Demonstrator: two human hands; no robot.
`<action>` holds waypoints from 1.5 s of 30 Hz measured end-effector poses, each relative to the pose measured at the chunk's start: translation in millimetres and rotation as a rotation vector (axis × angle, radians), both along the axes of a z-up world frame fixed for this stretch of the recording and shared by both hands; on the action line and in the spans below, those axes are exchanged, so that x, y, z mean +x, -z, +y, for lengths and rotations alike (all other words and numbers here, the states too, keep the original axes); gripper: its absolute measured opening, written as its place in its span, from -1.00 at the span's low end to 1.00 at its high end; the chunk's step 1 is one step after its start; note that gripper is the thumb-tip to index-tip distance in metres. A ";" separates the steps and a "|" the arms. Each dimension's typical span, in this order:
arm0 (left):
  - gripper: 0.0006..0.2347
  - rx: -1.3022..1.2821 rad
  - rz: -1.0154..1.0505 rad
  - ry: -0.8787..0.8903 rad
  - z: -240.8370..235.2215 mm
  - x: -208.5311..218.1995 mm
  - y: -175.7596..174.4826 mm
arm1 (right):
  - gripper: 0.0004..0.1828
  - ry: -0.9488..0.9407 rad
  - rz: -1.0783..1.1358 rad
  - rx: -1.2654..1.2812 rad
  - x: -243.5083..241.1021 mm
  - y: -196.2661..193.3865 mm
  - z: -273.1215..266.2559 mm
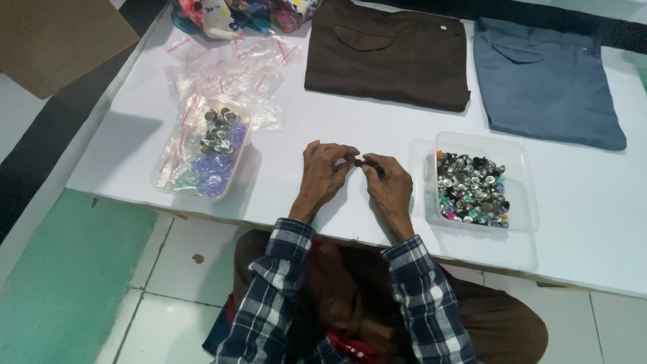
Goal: The person sorts small, shiny buttons from a plastic container into a small plastic bag. They pick up buttons from the container, place them into the bag, and occasionally adjust the bag's opening. The task is performed on a white table with folded clothes and other supplies nearby.
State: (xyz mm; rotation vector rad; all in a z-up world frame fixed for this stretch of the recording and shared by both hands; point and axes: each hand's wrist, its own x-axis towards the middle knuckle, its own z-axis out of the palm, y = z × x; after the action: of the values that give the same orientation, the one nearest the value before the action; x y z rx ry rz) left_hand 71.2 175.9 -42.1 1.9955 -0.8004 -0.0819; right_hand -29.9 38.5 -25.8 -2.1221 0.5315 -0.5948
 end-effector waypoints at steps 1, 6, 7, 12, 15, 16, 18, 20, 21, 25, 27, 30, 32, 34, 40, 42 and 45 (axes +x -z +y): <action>-0.78 0.002 -0.002 0.006 0.4 -1.6 -2.9 | -0.73 0.006 -0.002 0.002 -0.4 2.3 -1.0; -0.75 0.039 -0.008 0.004 0.5 -1.2 -6.1 | -0.73 -0.003 -0.020 -0.020 -2.4 -2.1 1.2; -0.75 0.039 -0.006 0.002 0.3 -1.4 -6.2 | -0.73 -0.006 -0.019 -0.020 -2.2 -0.7 -0.1; -0.77 -0.001 0.009 -0.011 1.1 -2.5 -6.9 | -0.73 -0.012 -0.016 -0.035 -1.1 -2.1 0.3; -0.76 0.016 -0.006 0.001 0.0 4.0 0.0 | -0.73 -0.019 -0.043 -0.062 1.6 3.8 -2.6; -0.76 0.016 -0.006 0.002 -0.7 1.7 -1.4 | -0.73 -0.018 -0.043 -0.062 1.2 5.2 -3.7; -0.76 0.016 -0.004 -0.011 -1.5 -1.9 -5.5 | -0.72 -0.015 -0.031 -0.088 0.9 8.1 -5.0; -0.77 0.017 0.003 -0.008 1.7 -6.3 -4.1 | -0.71 -0.017 -0.016 -0.068 -3.2 8.8 -2.4; -0.77 0.010 -0.005 -0.003 -0.2 -3.5 -7.0 | -0.71 -0.017 -0.018 -0.056 -1.0 6.1 -4.0; -0.78 0.026 -0.001 0.001 -2.3 -0.7 -4.4 | -0.68 -0.010 -0.039 -0.034 -1.2 -1.8 -1.5; -0.81 0.076 -0.033 -0.017 -0.9 -4.3 -7.8 | -0.65 -0.017 -0.030 -0.050 -2.0 -1.2 -0.7; -0.84 0.031 -0.059 -0.013 -1.0 0.3 3.2 | -0.69 -0.029 -0.046 -0.097 0.1 11.1 -7.1; -0.82 0.025 -0.078 0.000 -3.2 5.1 2.1 | -0.69 -0.019 -0.066 -0.089 2.6 9.5 -8.8; -0.81 0.019 -0.073 0.002 -0.5 -0.6 5.8 | -0.70 -0.020 -0.063 -0.083 -2.1 12.4 -5.7; -0.81 0.030 -0.115 -0.004 -2.4 -1.0 4.6 | -0.68 -0.013 -0.077 -0.072 -0.6 14.7 -6.8; -0.79 0.019 -0.111 -0.019 -5.0 1.8 6.5 | -0.69 -0.022 -0.065 -0.095 0.4 15.2 -8.3; -0.77 0.020 -0.097 -0.047 -7.9 4.4 14.9 | -0.69 -0.019 -0.069 -0.141 4.3 25.7 -11.4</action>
State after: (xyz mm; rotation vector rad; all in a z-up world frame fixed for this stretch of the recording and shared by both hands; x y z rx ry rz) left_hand 75.7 168.0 -57.0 2.0488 -0.8165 0.0350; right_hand -25.6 27.1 -51.4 -2.2279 0.4414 -0.7098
